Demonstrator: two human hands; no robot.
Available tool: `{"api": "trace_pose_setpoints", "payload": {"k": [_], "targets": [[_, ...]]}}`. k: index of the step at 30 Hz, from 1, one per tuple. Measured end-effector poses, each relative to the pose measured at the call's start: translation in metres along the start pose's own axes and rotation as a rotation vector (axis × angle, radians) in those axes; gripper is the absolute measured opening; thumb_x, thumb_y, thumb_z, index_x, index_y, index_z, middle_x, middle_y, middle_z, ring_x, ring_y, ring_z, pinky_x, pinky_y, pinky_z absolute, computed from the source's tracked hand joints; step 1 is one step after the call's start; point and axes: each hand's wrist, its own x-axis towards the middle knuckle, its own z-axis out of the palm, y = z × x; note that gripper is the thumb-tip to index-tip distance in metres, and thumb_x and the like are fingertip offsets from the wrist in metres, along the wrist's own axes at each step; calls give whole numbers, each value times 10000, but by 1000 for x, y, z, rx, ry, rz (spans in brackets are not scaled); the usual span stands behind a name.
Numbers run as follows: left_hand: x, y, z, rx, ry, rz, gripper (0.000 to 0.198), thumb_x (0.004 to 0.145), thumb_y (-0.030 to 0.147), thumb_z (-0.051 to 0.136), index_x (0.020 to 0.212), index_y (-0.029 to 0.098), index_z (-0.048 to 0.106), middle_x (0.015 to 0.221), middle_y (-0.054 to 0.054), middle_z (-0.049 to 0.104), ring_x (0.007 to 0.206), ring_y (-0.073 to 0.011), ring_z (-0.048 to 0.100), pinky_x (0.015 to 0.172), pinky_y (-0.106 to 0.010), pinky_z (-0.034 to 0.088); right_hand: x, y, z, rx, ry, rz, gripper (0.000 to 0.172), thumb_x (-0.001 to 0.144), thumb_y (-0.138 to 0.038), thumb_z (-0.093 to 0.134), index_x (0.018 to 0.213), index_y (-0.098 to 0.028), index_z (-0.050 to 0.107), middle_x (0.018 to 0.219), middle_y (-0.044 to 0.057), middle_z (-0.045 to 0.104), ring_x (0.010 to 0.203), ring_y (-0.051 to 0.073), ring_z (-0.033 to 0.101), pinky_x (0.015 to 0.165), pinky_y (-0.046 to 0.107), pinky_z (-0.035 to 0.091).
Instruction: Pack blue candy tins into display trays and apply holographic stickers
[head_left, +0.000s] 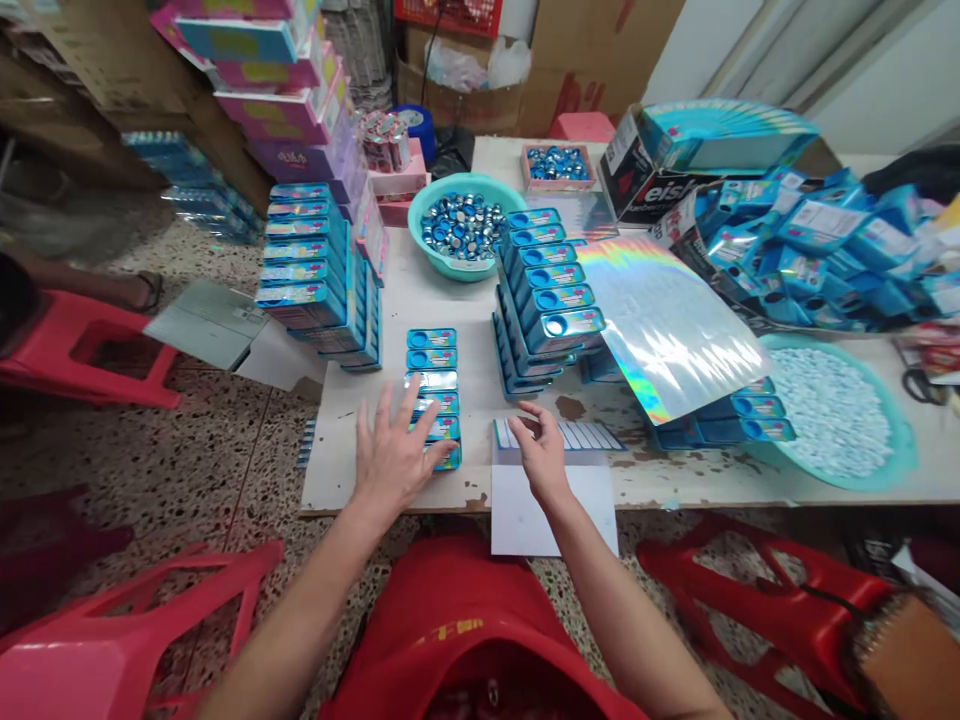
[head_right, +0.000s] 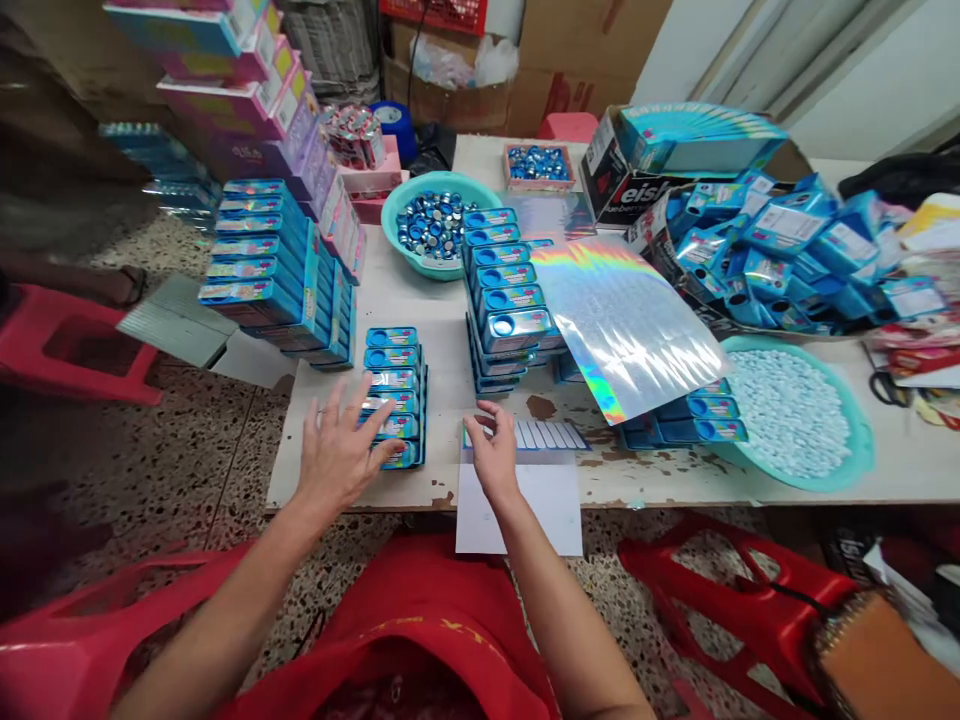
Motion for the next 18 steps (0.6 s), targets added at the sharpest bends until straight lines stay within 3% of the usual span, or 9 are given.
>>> {"api": "trace_pose_setpoints", "payload": {"k": [3,6,8,9,11,13,16,18], "targets": [[5,-7,2,-33,75,23,479,867,560,445,1212,265,596,1488,-59,322,1379,-366,210,1069,-628,158,12,18,-41,-174,92,-146,292,808,-421,526,962,-188,609,1015,93,594,900,197,572,775,357,488],[3,-2,0,-81,247,38,412,846,500,534,1147,237,632,1455,-109,374,1361,-373,249,1058,-613,194,36,43,-75,-495,131,-255,256,840,-357,468,954,-191,626,1042,117,603,1028,242,531,897,418,426],[-6,17,-2,-166,396,93,386,825,413,606,1161,223,615,1368,-133,475,1302,-338,363,1046,-542,276,49,60,-89,-767,91,-182,334,783,-364,575,1078,-210,606,1225,138,542,1173,311,441,967,493,343],[-12,30,0,-246,425,143,380,822,357,622,1177,223,596,1298,-126,536,1246,-302,434,1026,-486,328,53,69,-93,-888,54,-102,466,724,-374,656,1158,-225,572,1319,145,477,1225,352,384,971,530,313],[-23,64,13,-448,326,225,374,838,270,601,1208,234,553,1160,-86,614,1117,-224,536,961,-375,412,55,84,-98,-1044,-7,45,746,602,-392,776,1273,-236,491,1410,165,372,1253,410,326,942,563,300],[-26,97,40,-572,94,177,416,850,250,575,1257,221,499,1159,-80,609,1090,-203,546,930,-335,439,53,97,-101,-1091,-34,77,829,552,-416,813,1284,-211,482,1372,191,397,1203,415,365,906,535,325],[-6,129,95,-405,-204,-88,632,784,259,648,1358,162,399,1370,-154,446,1262,-304,400,998,-434,381,52,110,-110,-1061,-42,-19,666,545,-401,823,1127,-171,594,1203,185,506,1087,367,439,869,467,352],[18,136,124,-270,-386,-148,599,759,239,668,1314,149,461,1318,-169,492,1234,-347,418,966,-479,383,52,111,-119,-979,-32,-92,449,585,-352,804,959,-161,646,1058,148,554,1007,316,470,853,436,366]]}}
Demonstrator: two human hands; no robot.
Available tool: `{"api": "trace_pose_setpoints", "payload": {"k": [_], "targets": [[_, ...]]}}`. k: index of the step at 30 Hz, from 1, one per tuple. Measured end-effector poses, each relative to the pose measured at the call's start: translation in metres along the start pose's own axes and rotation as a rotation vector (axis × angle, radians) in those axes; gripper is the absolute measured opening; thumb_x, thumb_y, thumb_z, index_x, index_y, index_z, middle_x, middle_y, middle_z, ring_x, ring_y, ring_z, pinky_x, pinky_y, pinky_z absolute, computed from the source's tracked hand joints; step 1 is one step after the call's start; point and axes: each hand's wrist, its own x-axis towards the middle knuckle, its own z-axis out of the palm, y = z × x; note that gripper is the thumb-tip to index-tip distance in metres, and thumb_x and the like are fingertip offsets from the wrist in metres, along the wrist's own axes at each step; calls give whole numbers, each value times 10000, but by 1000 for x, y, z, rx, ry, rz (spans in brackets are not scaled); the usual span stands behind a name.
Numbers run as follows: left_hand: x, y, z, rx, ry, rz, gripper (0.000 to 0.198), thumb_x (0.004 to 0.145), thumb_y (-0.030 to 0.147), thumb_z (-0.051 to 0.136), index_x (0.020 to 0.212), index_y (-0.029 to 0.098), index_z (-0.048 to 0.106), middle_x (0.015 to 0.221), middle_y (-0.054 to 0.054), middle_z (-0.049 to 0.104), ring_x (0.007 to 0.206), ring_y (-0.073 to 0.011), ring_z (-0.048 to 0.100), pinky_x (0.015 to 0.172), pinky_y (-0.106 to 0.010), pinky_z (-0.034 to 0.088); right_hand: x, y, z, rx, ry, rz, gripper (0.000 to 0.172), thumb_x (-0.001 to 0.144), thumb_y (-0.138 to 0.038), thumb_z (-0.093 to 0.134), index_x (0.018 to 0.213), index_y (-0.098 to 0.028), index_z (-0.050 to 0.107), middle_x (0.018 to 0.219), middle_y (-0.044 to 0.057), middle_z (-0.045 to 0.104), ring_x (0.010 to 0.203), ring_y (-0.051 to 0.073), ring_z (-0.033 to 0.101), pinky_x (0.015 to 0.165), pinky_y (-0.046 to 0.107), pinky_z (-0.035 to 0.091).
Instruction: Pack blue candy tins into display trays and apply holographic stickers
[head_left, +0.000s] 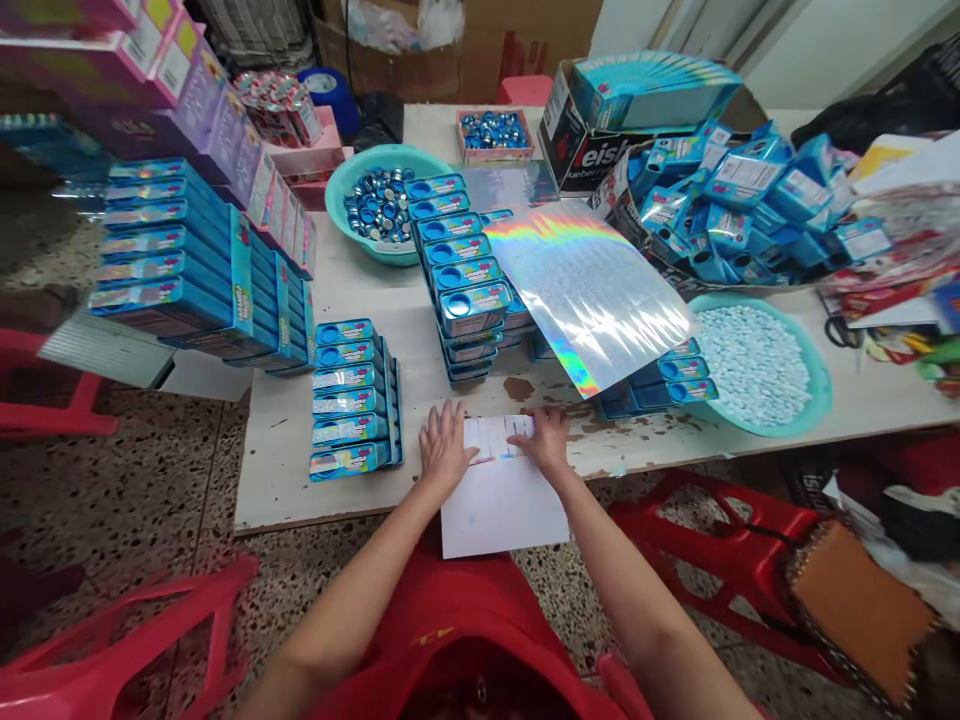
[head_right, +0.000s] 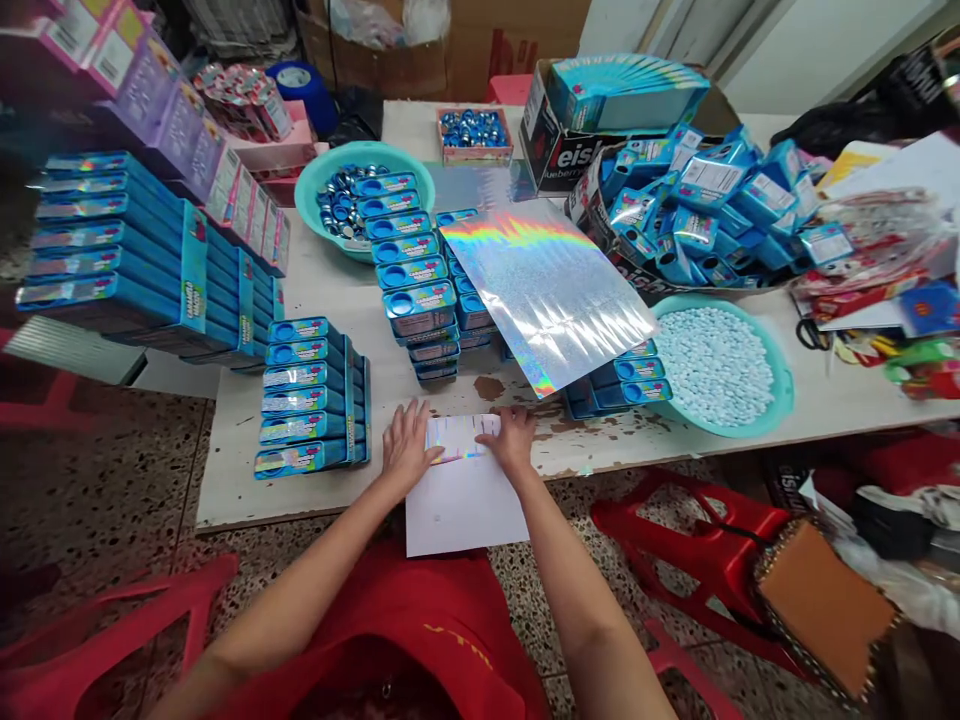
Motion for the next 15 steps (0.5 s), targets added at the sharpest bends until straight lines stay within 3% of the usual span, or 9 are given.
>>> {"api": "trace_pose_setpoints", "payload": {"k": [2,4,5,7,9,10,12,14,15], "targets": [[22,0,1,55,-128,8,357,795,226,623,1146,165,598,1121,-129,617,1068,-299,548,875,-421,438,-6,6,-16,125,101,-54,229,677,-342,735,802,-172,648,911,99,561,920,266,484,830,416,382],[24,1,-18,43,-129,123,175,859,216,533,973,187,662,956,-79,661,893,-216,608,779,-331,463,-24,8,-44,286,252,-128,179,767,-369,645,728,-195,631,836,62,543,868,233,492,822,406,396],[17,1,-33,23,-44,238,183,881,203,493,936,198,667,916,-59,667,846,-185,613,751,-302,462,-38,8,-61,374,341,-162,198,796,-394,607,740,-207,633,849,56,543,877,226,500,837,410,398],[-10,2,-67,-24,255,569,214,893,164,461,950,210,662,893,-42,676,834,-158,614,762,-289,460,-70,5,-98,573,534,-177,252,810,-463,570,853,-227,648,1002,64,549,998,235,505,915,430,382],[-44,2,-95,-38,538,876,220,879,134,481,1005,194,651,918,-55,685,909,-166,616,850,-323,455,-102,2,-129,847,649,-19,416,811,-560,506,1076,-257,615,1238,68,489,1178,266,439,983,449,349],[-59,1,-103,-12,573,965,237,883,127,470,1033,177,646,956,-71,685,972,-180,609,891,-344,446,-113,3,-139,1022,581,103,472,810,-581,486,1154,-272,581,1295,61,475,1217,272,425,988,447,354],[-81,-5,-100,43,565,1039,247,887,119,457,1041,144,648,1000,-91,682,1056,-211,587,931,-374,430,-126,7,-144,1357,253,360,534,793,-605,481,1199,-268,563,1272,63,542,1187,281,484,943,434,404],[-90,-17,-74,89,517,1056,231,874,109,472,1011,134,656,1002,-90,685,1068,-230,582,933,-389,426,-124,16,-129,1522,-96,526,537,735,-603,559,1130,-242,610,1132,71,646,1063,283,578,859,408,458],[-91,-25,-55,107,484,1060,215,861,105,494,995,142,657,998,-84,689,1057,-231,587,931,-393,427,-119,22,-115,1524,-194,577,534,681,-591,627,1071,-225,636,1053,73,681,988,279,613,811,389,475]]}}
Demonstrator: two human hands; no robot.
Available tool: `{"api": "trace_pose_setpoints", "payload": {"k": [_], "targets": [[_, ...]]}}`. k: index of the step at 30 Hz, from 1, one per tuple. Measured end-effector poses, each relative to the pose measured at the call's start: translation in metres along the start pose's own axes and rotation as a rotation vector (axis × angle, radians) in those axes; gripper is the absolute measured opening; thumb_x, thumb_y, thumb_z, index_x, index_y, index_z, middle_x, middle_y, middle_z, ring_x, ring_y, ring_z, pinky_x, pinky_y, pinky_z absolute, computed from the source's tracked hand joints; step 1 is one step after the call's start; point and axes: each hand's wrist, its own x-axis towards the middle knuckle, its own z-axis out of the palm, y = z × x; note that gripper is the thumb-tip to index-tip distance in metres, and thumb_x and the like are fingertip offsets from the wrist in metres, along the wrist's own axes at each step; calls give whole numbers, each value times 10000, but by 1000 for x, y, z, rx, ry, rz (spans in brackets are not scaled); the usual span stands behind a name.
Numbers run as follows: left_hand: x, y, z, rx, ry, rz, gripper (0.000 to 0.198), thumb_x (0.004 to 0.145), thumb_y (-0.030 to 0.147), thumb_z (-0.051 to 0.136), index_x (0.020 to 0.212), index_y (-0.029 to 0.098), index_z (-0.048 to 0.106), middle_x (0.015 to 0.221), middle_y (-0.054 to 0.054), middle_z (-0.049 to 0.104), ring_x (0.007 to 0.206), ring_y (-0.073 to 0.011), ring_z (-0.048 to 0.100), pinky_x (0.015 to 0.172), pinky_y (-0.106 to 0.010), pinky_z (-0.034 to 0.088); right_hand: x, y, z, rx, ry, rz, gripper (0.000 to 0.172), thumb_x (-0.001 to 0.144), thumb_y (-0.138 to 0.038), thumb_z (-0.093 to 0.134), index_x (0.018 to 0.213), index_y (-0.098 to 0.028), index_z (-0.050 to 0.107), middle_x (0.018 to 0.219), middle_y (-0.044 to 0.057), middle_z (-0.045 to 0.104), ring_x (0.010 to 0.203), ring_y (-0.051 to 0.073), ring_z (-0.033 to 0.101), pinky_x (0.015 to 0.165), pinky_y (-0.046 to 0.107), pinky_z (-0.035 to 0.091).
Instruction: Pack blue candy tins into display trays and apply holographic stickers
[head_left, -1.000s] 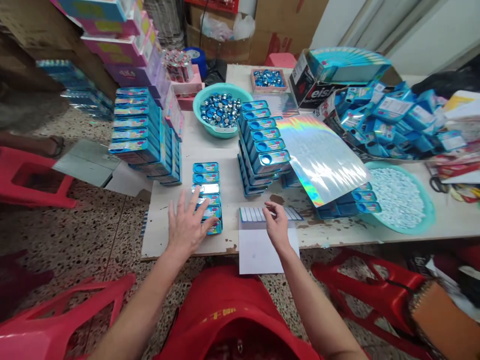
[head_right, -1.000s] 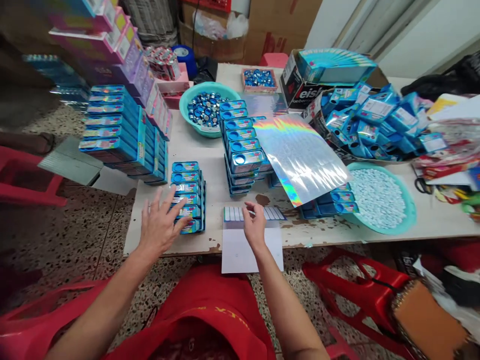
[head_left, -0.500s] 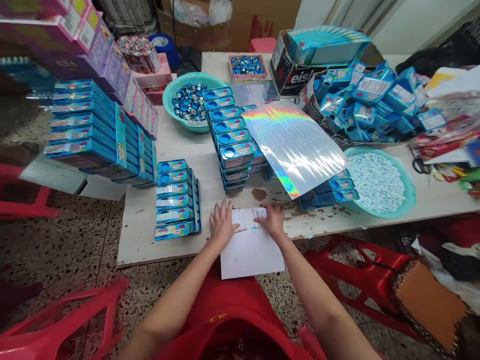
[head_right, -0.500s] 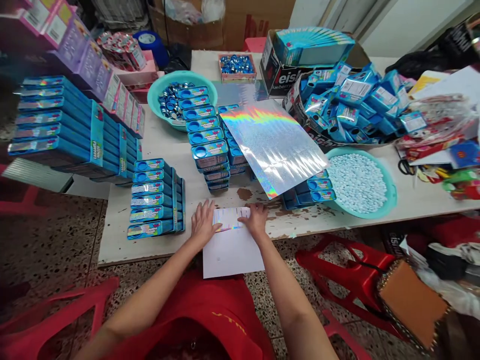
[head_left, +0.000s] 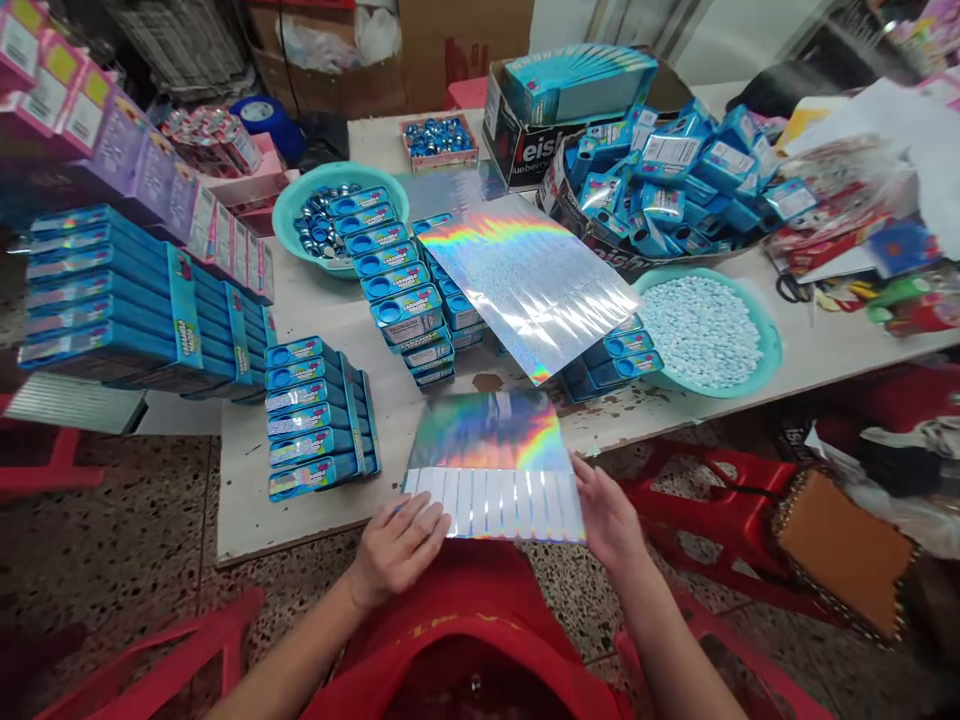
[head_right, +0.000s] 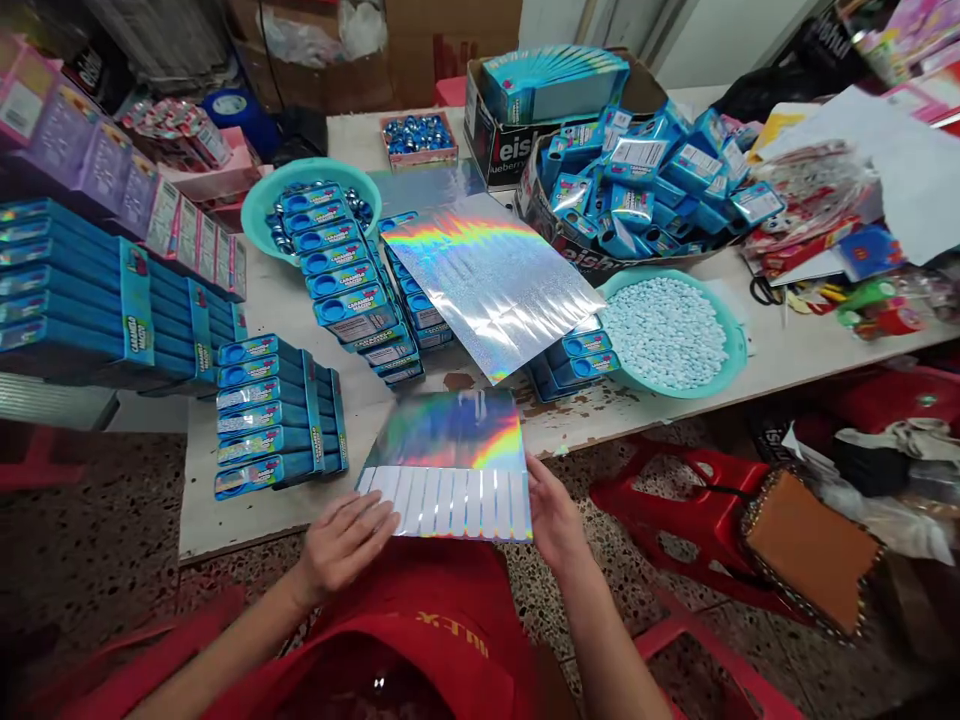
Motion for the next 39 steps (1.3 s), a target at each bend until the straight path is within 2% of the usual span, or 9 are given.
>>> {"api": "trace_pose_setpoints", "payload": {"k": [4,7,12,17,22,25,28,33,39], "targets": [[-47,7,54,-128,-333,-74,182,823,238,612,1000,228,649,1051,-60,679,1053,-227,591,940,-407,428,48,49,-11,-200,93,51,507,454,-513,801,806,-182,648,742,45,709,706,227,643,664,327,486],[-57,2,69,-278,-488,-383,306,820,378,612,1097,248,612,1132,-77,644,1102,-248,560,963,-427,417,63,74,-15,-274,120,16,516,438,-568,770,742,-178,620,673,34,691,651,213,633,653,335,491],[-23,-32,87,-280,-369,-1211,442,829,311,548,1238,154,486,1143,-139,592,1079,-261,554,919,-403,434,63,82,-16,-359,166,-31,509,447,-544,763,759,-185,579,664,22,672,640,203,620,628,324,485],[10,-59,114,-589,-236,-1579,570,684,272,673,1203,168,460,927,-69,609,873,-230,602,741,-323,458,76,80,-14,-507,342,-128,535,486,-553,741,821,-187,539,637,12,628,611,193,584,576,306,455],[20,-54,107,-833,-93,-1583,315,770,248,521,1070,164,475,762,1,580,655,-128,565,596,-224,437,72,69,-12,-470,383,-170,573,551,-585,683,915,-168,536,656,8,625,606,180,584,576,305,479],[28,-49,87,-1050,43,-1501,489,738,262,557,1196,178,408,688,41,558,554,-99,520,544,-203,420,51,51,-12,-316,270,-237,814,578,-455,736,1269,-176,410,834,28,671,718,182,634,689,335,519],[38,-47,66,-1239,180,-1405,691,683,288,638,1307,210,354,690,58,561,529,-79,500,531,-186,406,29,32,-13,-285,166,-273,880,593,-360,764,1367,-226,368,1008,55,666,849,183,642,779,348,522],[56,-48,43,-1304,90,-1322,604,608,286,706,1181,167,555,912,-28,647,751,-121,588,658,-215,459,7,8,-12,-265,170,-190,636,523,-366,823,1109,-211,629,1069,71,677,884,212,633,723,343,544],[67,-48,28,-1343,-1,-1366,511,534,270,769,1014,125,672,716,-15,664,645,-117,574,625,-235,469,-15,-7,-4,-230,341,-263,555,479,-362,851,982,-192,692,886,47,710,754,181,634,672,321,543]]}}
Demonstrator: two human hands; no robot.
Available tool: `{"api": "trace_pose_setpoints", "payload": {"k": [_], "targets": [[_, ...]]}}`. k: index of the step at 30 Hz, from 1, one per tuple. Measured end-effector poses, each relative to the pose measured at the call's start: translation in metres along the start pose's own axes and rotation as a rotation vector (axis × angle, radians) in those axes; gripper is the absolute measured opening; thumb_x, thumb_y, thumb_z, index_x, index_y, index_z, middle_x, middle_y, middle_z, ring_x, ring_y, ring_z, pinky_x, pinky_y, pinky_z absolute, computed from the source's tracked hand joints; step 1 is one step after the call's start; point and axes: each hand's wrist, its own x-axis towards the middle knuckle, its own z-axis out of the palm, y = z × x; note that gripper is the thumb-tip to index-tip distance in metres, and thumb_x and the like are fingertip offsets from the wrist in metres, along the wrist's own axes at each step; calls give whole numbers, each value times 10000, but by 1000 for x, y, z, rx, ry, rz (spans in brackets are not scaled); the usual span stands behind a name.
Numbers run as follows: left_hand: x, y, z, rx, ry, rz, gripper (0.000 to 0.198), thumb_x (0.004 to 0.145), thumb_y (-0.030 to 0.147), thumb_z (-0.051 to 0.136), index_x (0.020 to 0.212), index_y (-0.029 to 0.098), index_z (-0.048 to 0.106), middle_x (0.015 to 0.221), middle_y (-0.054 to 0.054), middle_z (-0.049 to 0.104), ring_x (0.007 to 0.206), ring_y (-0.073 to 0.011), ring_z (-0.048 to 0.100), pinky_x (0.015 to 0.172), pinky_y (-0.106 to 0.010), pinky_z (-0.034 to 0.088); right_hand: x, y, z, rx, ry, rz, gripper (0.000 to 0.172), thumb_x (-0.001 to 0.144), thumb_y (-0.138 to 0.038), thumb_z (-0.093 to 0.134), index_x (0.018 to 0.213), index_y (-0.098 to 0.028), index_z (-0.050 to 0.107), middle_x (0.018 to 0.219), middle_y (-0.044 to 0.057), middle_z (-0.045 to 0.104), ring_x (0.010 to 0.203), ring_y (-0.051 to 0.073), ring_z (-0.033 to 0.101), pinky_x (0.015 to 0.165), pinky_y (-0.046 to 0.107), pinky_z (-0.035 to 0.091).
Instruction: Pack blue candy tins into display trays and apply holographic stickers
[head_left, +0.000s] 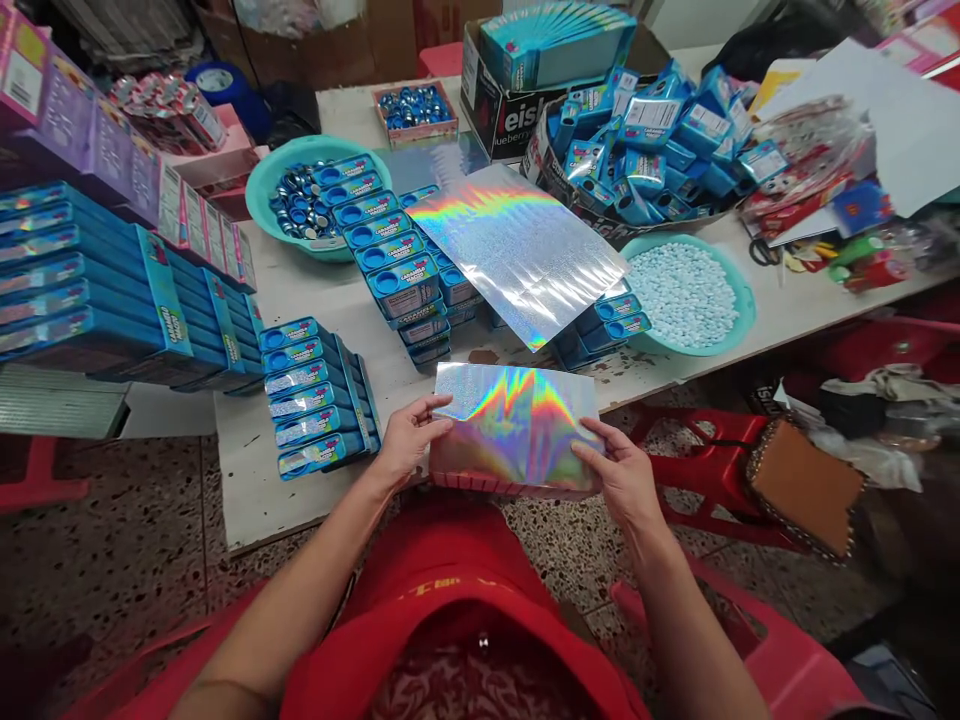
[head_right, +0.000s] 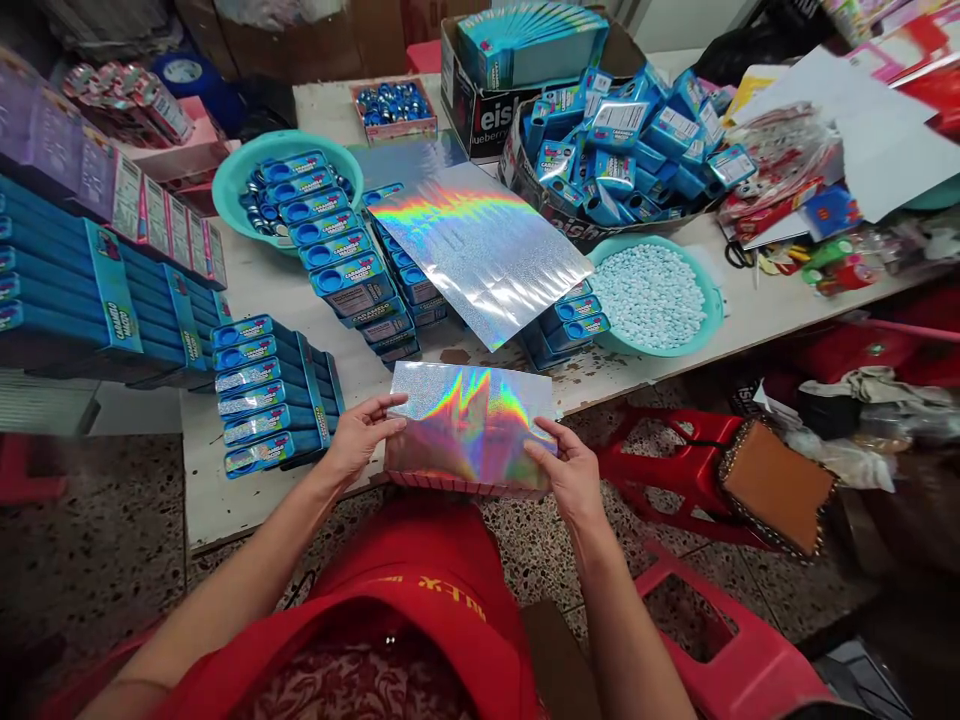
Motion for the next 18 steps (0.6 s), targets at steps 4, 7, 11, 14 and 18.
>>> {"api": "trace_pose_setpoints", "payload": {"k": [4,7,11,14,18], "targets": [[-6,6,0,-101,8,-31,489,503,250,795,962,116,691,632,-5,637,576,-90,544,552,-199,433,-10,-4,-1,29,31,-54,514,483,-361,848,952,-206,705,886,37,712,750,169,637,709,321,532],[-11,9,1,-140,12,-63,499,504,269,801,965,113,696,687,-27,651,606,-99,558,560,-203,446,-14,-4,0,31,51,-45,518,484,-374,844,952,-199,710,870,45,715,729,172,634,685,324,529],[-14,12,0,85,-76,8,507,559,295,765,1040,154,684,861,-39,672,708,-138,576,635,-248,484,-17,-5,4,-16,102,-20,525,474,-380,845,945,-189,716,866,48,717,688,164,618,616,298,517],[-11,11,-3,354,-84,143,362,629,298,704,971,179,713,881,-31,654,739,-148,562,680,-260,474,-18,-6,6,-58,89,12,534,469,-414,839,932,-180,715,829,47,711,648,162,601,592,302,502],[-9,10,-9,671,-19,300,193,740,327,617,847,223,740,795,-26,548,776,-165,533,749,-298,453,-17,-3,4,-267,80,-47,476,532,-527,775,855,-180,728,761,52,667,652,176,565,621,333,475]]}}
